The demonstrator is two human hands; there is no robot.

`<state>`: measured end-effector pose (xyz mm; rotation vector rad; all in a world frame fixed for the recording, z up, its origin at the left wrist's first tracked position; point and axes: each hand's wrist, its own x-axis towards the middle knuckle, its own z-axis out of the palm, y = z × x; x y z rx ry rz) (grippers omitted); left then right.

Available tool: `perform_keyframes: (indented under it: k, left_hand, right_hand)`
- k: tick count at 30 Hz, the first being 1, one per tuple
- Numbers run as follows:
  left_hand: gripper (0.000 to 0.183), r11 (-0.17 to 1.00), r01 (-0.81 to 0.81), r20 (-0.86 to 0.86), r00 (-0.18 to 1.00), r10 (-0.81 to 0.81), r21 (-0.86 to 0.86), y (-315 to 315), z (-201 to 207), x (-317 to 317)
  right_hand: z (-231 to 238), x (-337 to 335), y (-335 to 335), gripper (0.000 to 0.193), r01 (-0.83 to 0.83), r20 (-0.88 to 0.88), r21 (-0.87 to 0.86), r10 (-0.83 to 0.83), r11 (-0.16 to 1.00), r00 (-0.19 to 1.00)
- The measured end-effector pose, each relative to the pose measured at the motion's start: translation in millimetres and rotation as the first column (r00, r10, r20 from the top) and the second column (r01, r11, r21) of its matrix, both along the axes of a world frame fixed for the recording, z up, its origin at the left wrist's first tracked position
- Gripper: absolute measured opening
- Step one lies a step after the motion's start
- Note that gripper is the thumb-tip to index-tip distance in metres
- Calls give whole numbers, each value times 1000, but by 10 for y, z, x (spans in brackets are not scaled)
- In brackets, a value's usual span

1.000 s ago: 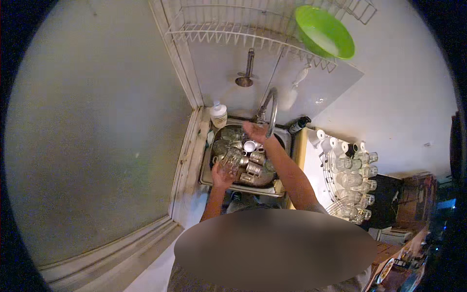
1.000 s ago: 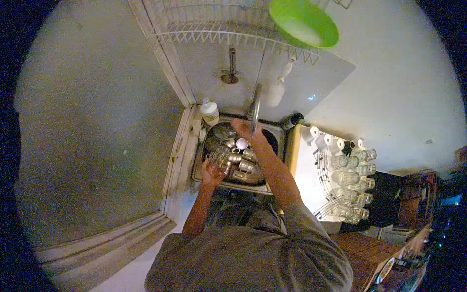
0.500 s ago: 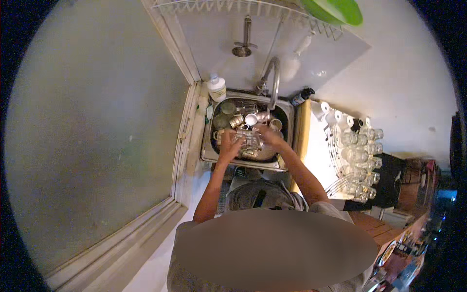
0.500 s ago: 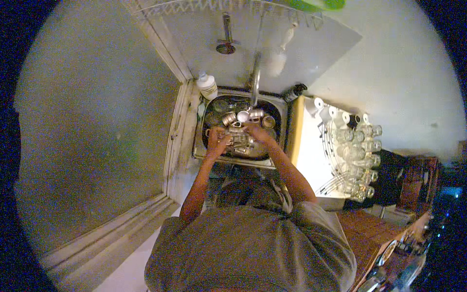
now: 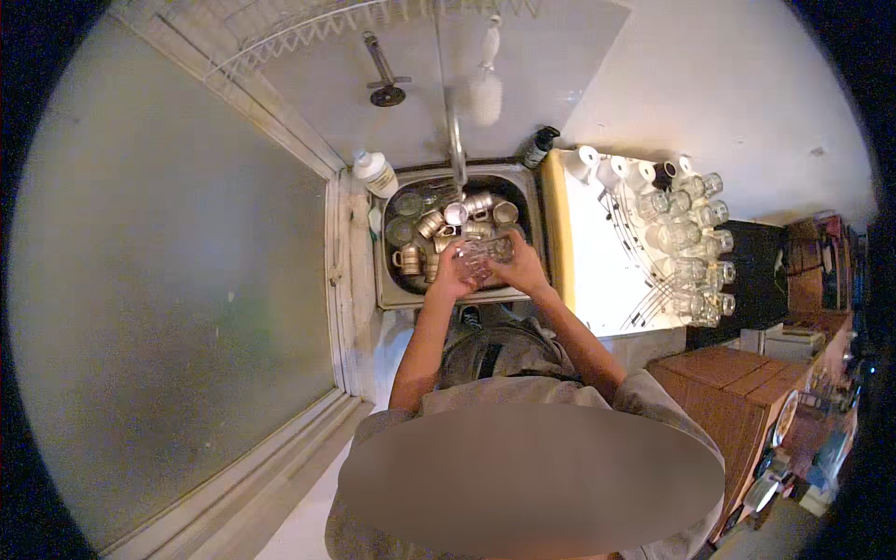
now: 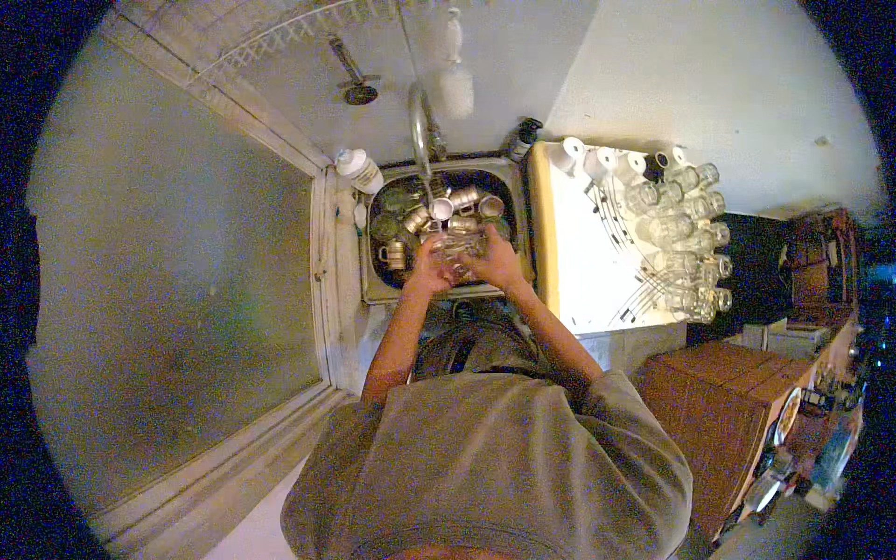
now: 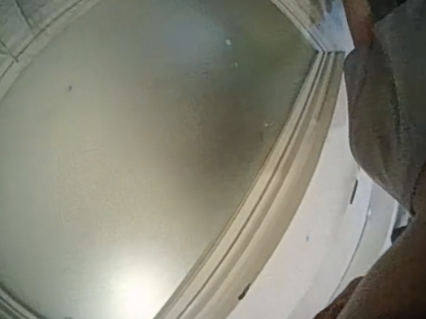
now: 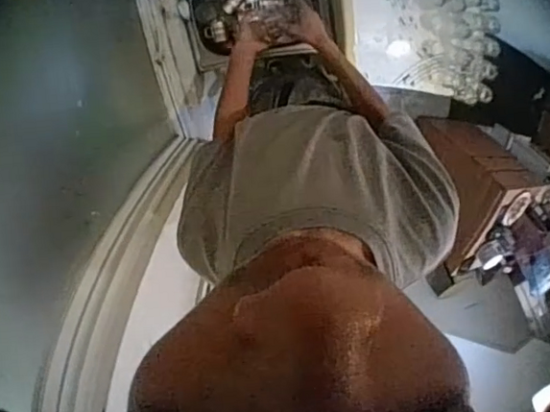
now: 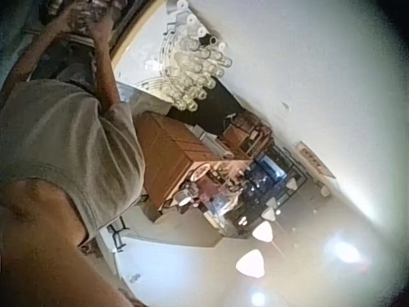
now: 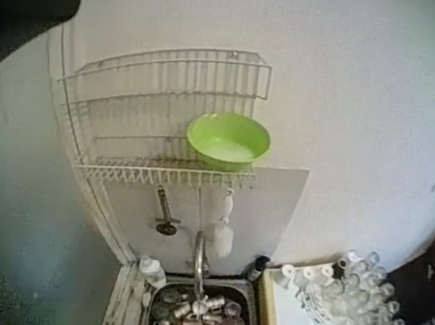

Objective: Washing a glass jar with soap and a sponge in a kitchen sink.

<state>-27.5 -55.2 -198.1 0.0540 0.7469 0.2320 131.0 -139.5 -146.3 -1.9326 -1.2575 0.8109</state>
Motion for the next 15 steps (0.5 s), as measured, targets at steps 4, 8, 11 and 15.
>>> perform_keyframes:
  k: [4,8,11,15]
  left_hand:
    - [62,973,-217,266,936,230,-75,-104,47,90]
    - [64,950,-310,203,933,296,38,-218,368,247]
    - [67,956,-292,318,903,288,-36,-167,80,-12]
    - [50,-86,389,-340,877,341,917,-438,265,47]
  right_hand:
    - [661,-143,-2,68,-129,141,121,111,984,984]
    - [655,10,-16,68,-124,169,203,90,971,982]
    - [517,-21,-13,58,-32,-19,281,39,959,999]
    - [264,-18,-155,43,234,-868,-181,-267,955,418]
